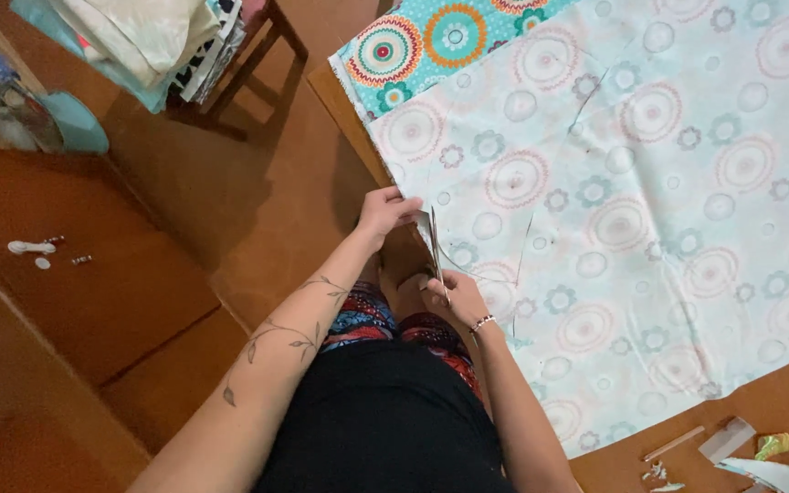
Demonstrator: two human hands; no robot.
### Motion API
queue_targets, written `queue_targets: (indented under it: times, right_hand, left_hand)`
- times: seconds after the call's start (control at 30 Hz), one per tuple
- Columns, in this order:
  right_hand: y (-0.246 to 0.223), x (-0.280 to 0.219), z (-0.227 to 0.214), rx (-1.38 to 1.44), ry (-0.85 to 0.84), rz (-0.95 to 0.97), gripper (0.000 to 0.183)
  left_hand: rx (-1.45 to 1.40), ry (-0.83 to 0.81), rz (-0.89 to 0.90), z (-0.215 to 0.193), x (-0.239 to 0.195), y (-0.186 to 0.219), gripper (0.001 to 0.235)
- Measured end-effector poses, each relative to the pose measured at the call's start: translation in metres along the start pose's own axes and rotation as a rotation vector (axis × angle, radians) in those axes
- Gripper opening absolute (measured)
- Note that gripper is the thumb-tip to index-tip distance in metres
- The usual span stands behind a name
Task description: The person uses scissors to cut a curved shape out of a piece of light-colored patterned fabric on a wooden table.
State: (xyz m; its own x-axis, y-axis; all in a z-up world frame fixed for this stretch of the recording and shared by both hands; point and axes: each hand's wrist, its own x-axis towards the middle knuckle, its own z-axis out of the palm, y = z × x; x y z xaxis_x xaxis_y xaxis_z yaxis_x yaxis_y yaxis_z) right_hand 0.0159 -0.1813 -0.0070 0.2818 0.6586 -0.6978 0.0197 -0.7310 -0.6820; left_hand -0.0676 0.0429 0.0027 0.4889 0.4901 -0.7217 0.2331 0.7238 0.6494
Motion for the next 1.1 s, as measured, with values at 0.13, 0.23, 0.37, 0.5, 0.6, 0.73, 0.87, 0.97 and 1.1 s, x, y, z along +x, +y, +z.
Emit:
queue_targets:
  times: [0.13, 0.23, 0.37, 0.5, 0.6, 0.73, 0.87, 0.97, 1.1]
  right_hand:
    - [0.0, 0.018, 0.001, -0.028, 0.001, -0.008, 0.049]
    - [-0.006, 0.018, 0.0, 0.007, 0.014, -0.006, 0.045]
    - [-0.008, 0.022, -0.003, 0.043, 0.008, 0.001, 0.045]
    - [-0.006, 0.026, -0.003, 0.03, 0.059, -0.006, 0.049]
    - [-0.002, 0.025, -0.001, 0.066, 0.078, 0.004, 0.049]
    - [-0.01, 0.021, 0.011, 0.115, 0.083, 0.015, 0.049]
    - [-0.035, 0.008, 0.008, 0.2, 0.087, 0.007, 0.047]
    - [-0.034, 0.009, 0.01, 0.181, 0.105, 0.007, 0.049]
    - [-0.037, 0.009, 0.012, 0.118, 0.146, 0.0, 0.057]
  left_hand:
    - [-0.02, -0.001, -0.012, -0.001, 0.005, -0.004, 0.044]
    - [-0.058, 0.001, -0.026, -0.002, 0.009, -0.009, 0.042]
    - [-0.076, -0.01, -0.03, -0.003, 0.012, -0.011, 0.039]
    - [-0.083, -0.02, -0.026, -0.002, 0.005, -0.004, 0.039]
    - [-0.092, -0.008, -0.048, 0.001, -0.003, 0.004, 0.031]
    - [-0.094, -0.001, -0.062, 0.003, -0.01, 0.009, 0.028]
    - [-0.099, 0.002, -0.062, 0.003, -0.007, 0.008, 0.027]
    - [-0.095, 0.004, -0.059, 0.004, -0.011, 0.011, 0.027]
    - [-0.089, 0.007, -0.051, 0.002, -0.007, 0.007, 0.026]
